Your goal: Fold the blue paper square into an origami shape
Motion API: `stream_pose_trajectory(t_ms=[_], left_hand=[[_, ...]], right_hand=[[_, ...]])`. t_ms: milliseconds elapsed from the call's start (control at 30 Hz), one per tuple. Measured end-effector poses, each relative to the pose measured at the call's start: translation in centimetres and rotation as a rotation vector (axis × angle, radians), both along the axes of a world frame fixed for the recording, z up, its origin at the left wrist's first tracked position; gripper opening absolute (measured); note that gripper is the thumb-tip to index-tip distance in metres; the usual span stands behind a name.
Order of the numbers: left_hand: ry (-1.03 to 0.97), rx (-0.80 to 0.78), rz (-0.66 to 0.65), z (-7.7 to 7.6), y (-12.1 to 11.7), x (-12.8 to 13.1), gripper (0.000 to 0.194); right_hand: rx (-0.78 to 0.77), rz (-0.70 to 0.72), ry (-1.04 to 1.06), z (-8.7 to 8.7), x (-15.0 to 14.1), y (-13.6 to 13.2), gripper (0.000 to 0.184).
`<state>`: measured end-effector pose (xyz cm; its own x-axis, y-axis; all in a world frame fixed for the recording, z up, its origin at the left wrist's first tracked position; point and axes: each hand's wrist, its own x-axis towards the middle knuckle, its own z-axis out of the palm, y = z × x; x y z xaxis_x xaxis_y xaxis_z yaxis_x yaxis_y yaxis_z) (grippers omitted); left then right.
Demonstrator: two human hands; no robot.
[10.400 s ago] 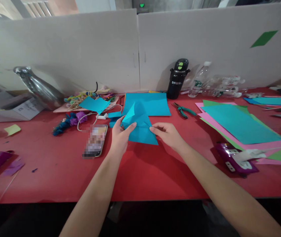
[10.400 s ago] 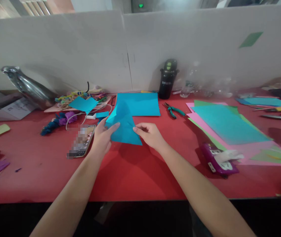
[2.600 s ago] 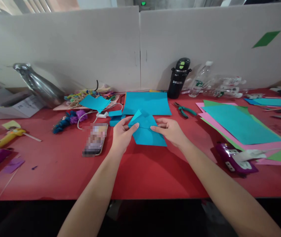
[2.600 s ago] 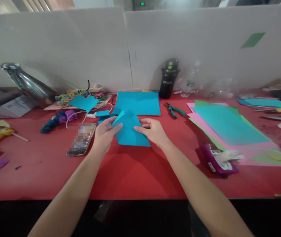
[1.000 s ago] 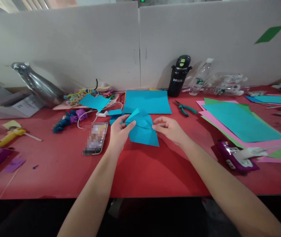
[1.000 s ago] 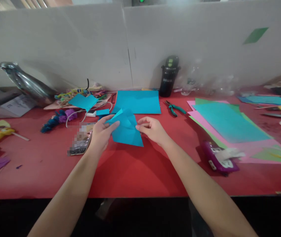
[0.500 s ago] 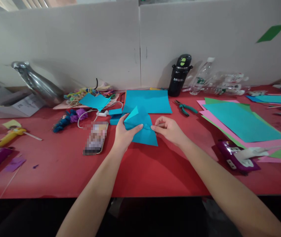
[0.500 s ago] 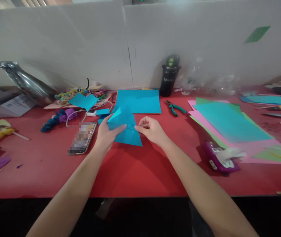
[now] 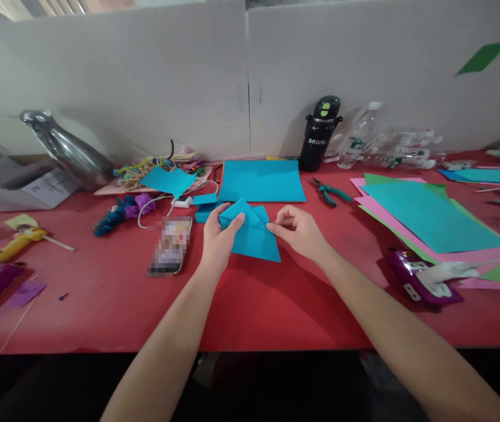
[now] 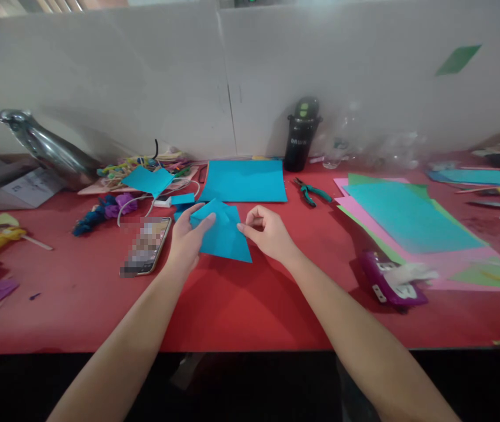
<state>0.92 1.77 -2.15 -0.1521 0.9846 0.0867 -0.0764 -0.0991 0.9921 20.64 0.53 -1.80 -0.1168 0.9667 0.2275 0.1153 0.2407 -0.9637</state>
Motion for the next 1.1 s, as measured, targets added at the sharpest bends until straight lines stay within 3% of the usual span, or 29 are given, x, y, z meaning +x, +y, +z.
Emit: stream_pose_trajectory(t_ms=[167,267,533,600,633,667,733,800,833,967,1100], left_hand=[[0.17,0.038,0.07,-0.1,-0.3,0.3,0.114],[0.335,0.123,0.106,-0.2,-0.6,0.5,0.121],[0.38,0.143,0.099,-1.8,0.6,-0.3,0.102],[0.54,0.267,0.166,-1.7,0.5,-0.5,0.089],[0.629,0.358,0.183,-1.5,0.2,-0.4,0.073],[0.71,0.454,0.139,-1.3,-0.1,-0.3,0.053],[0.838,0.585,-0.138,-1.0,-0.8,0.3,0.024],[0.957,0.637,-0.423,-1.1,-1.6,1.3,0.024],[1.021,0.636,-0.48,-1.2,-2.0,1.7,0.028],[1.193,0.517,-0.549,-1.7,-2.8,2.8,0.042],[1.267,0.422,-0.537,-1.6,-3.1,2.6,0.054]], right_hand=[[0.053,-0.061,0.003,-0.5,-0.1,0.2,0.035],[0.063,-0.081,0.011,-0.7,-0.4,0.0,0.033],[-0.035,-0.076,-0.057,-1.0,0.2,0.5,0.032],[-0.084,-0.092,-0.122,-1.2,0.9,1.0,0.031],[-0.115,-0.087,-0.147,-1.3,1.3,1.2,0.03],[-0.141,-0.079,-0.151,-1.5,1.7,1.4,0.029],[-0.168,-0.063,-0.175,-2.0,2.3,1.9,0.027],[-0.168,-0.054,-0.199,-2.5,2.6,2.2,0.025],[-0.16,-0.057,-0.214,-2.7,2.6,2.3,0.024],[-0.134,-0.088,-0.287,-3.3,2.6,2.5,0.021],[-0.131,-0.101,-0.32,-3.4,2.7,2.6,0.02]])
